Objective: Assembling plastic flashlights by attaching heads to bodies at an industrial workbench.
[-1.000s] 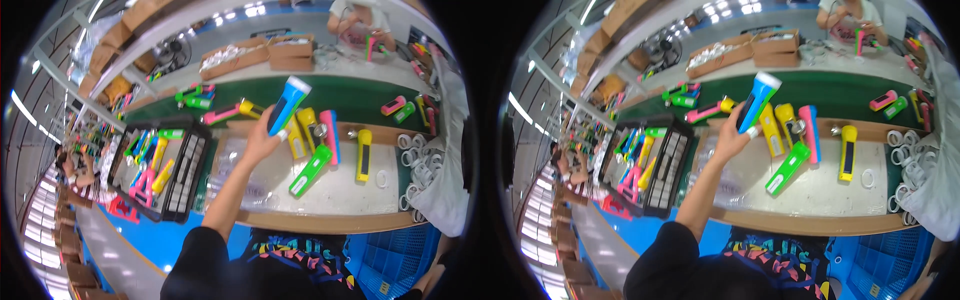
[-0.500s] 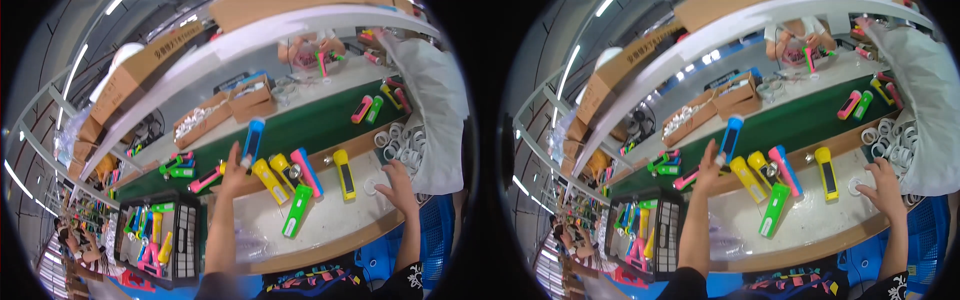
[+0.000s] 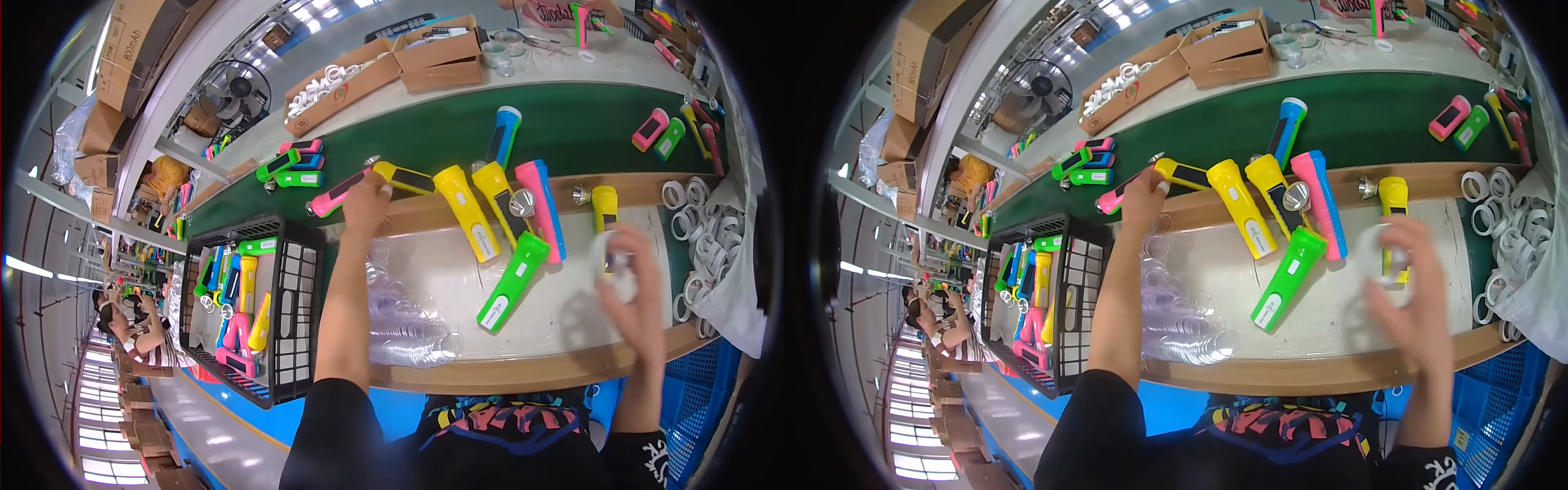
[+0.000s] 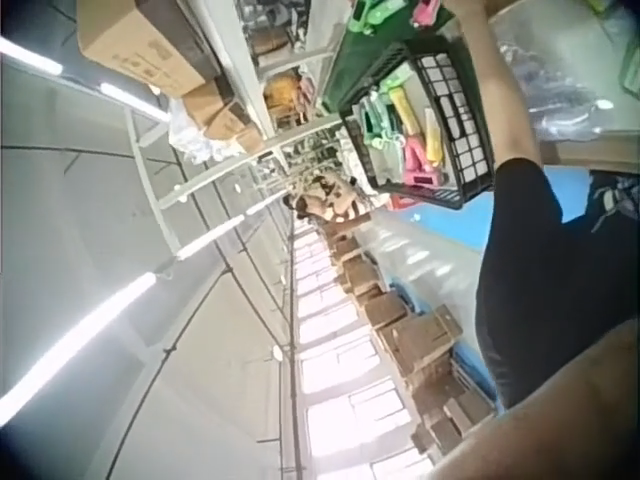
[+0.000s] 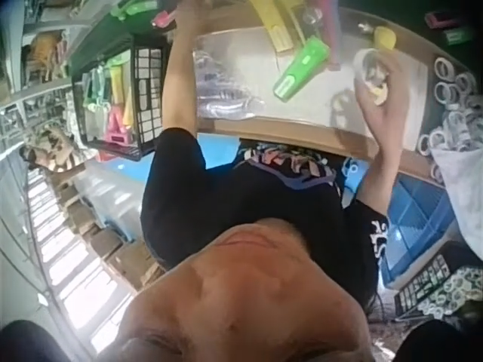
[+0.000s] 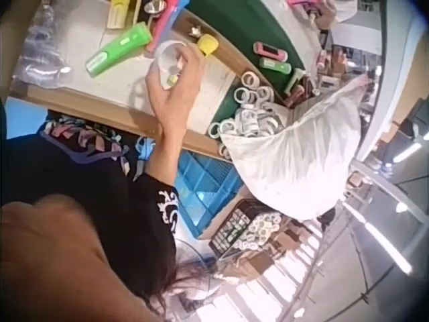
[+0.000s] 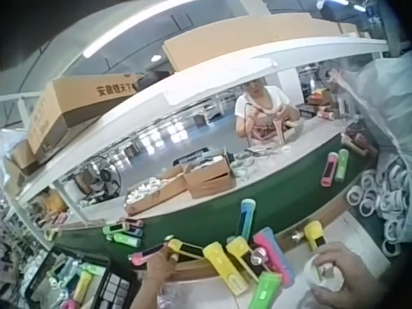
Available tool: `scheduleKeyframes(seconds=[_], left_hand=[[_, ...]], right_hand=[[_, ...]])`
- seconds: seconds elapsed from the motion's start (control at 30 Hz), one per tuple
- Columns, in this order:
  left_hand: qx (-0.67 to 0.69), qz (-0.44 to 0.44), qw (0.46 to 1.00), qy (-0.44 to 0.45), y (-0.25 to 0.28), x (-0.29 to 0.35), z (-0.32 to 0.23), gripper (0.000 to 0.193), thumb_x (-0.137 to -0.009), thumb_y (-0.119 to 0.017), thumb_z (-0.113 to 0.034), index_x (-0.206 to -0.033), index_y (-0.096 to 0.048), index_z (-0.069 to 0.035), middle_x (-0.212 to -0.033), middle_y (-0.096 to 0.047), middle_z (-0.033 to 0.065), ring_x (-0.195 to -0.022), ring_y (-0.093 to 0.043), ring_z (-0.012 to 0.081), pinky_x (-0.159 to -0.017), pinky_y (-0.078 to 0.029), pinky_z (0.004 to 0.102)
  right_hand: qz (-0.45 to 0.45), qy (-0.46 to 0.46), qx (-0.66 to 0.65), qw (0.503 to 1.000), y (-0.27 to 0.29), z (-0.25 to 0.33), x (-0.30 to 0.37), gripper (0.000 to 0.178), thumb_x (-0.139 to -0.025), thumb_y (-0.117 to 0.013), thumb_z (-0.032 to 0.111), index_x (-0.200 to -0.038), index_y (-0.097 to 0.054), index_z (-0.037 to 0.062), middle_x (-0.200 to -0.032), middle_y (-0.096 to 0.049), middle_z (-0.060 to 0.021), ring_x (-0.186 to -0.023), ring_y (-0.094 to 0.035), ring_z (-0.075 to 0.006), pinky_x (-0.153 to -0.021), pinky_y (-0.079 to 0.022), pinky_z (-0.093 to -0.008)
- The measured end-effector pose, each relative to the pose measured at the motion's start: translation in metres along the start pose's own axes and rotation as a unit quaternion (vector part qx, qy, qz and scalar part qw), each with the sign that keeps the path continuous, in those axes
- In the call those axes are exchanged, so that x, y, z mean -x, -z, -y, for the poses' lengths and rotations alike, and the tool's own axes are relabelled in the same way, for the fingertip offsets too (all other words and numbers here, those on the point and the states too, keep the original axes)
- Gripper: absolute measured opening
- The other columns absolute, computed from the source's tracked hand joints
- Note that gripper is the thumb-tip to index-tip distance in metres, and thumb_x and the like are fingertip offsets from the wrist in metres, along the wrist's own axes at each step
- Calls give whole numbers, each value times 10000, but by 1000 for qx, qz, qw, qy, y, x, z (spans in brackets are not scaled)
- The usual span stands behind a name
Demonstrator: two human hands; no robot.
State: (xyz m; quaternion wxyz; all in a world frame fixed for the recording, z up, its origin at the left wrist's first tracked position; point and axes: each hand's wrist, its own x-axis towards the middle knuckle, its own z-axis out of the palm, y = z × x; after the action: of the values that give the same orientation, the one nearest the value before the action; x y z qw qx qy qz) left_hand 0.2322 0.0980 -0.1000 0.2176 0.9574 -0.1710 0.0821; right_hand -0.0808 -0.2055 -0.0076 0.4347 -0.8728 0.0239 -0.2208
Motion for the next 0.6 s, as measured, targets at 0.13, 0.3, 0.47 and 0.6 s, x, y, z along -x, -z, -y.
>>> scheduleKeyframes(seconds=[0.13,0.3,0.47,0.6], left_hand=[[-85,113,989,-44,12,53,-10,300,-744,-659,-206,-1010,-638,-70,-822,-662,125,-782,-641,290,-707,-500,397],[-135,29,974,-181,0,86,-14,342,-704,-689,-208,-1026,-653,-99,-909,-650,104,-883,-610,279,-772,-476,395],[75,61,991,-95,14,88,-26,255,-758,-663,-151,-992,-651,-50,-863,-656,103,-739,-627,285,-688,-501,363],[431,169,880,107,51,90,-81,228,-868,-614,-187,-1031,-648,-30,-814,-632,8,-636,-516,56,-564,-424,209]], right_hand=[[65,121,-25,990,-87,29,-19,518,-681,-679,67,-1153,-469,27,-1154,-474,-174,-1076,-462,-356,-896,-400,-406],[80,111,-60,989,-142,27,-24,603,-690,-701,74,-1216,-416,-2,-1167,-459,-188,-1040,-453,-367,-897,-390,-423],[80,78,-85,990,-164,3,-17,634,-691,-696,52,-1246,-392,4,-1182,-449,-183,-997,-487,-345,-841,-430,-386],[80,2,-150,985,-165,-1,-18,669,-690,-685,29,-1278,-366,16,-1170,-444,-162,-876,-528,-273,-765,-452,-342]])
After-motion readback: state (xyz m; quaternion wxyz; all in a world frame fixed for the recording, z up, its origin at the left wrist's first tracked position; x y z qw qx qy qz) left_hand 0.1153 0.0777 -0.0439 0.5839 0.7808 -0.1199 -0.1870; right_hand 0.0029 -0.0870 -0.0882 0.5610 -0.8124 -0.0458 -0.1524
